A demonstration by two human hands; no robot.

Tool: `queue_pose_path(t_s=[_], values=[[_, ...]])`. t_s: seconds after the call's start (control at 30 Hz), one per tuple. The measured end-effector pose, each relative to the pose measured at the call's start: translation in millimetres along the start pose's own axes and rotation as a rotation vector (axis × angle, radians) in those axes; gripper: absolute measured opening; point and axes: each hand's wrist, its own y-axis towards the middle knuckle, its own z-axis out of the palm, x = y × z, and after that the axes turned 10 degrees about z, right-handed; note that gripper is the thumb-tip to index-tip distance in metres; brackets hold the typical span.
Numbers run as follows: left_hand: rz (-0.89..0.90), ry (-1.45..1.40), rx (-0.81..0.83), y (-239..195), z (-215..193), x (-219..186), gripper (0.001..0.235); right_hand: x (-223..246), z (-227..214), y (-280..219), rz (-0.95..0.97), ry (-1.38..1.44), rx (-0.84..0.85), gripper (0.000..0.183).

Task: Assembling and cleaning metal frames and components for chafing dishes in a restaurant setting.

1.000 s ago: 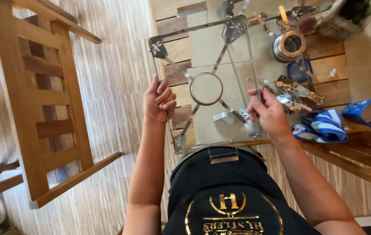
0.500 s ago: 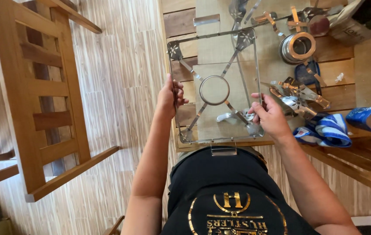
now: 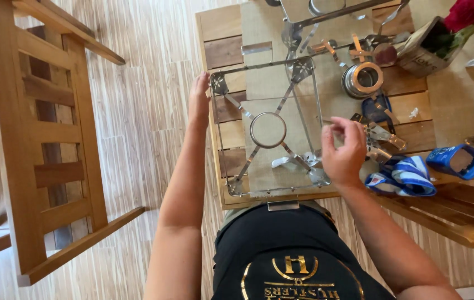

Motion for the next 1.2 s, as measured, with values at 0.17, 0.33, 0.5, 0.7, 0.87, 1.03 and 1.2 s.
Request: queue_pose_path(t_s=[0.17,0.33,0.5,0.7,0.87,1.03,1.2], values=[[-0.054,-0.111,0.170,30,10,-20,0.073,68,48,37,0.123,0.152,0.424,0.020],[0.058,-0.035,0.373,31,18,-14,0.059,35,195,55,0.101,0.033,0.645,0.033],[0.024,-0.005,0.274,27,18,-13,0.050,40,267,76,0.205,-0.087,0.847,0.030],[0.004,0.061,0.271,16,21,-30,0.049,57,253,88,0.765,0.272,1.111,0.027],[-0.008,0.039,0.255,11,23,-32,0.046,65,243,87,0.707,0.213,1.077,0.033],[-0.001,0.040,0.251,9,23,-42,0.045,75,240,85,0.656,0.126,1.012,0.033],[-0.057,0.108,0.214,7,25,-44,0.046,70,240,80,0.601,0.105,0.959,0.032]])
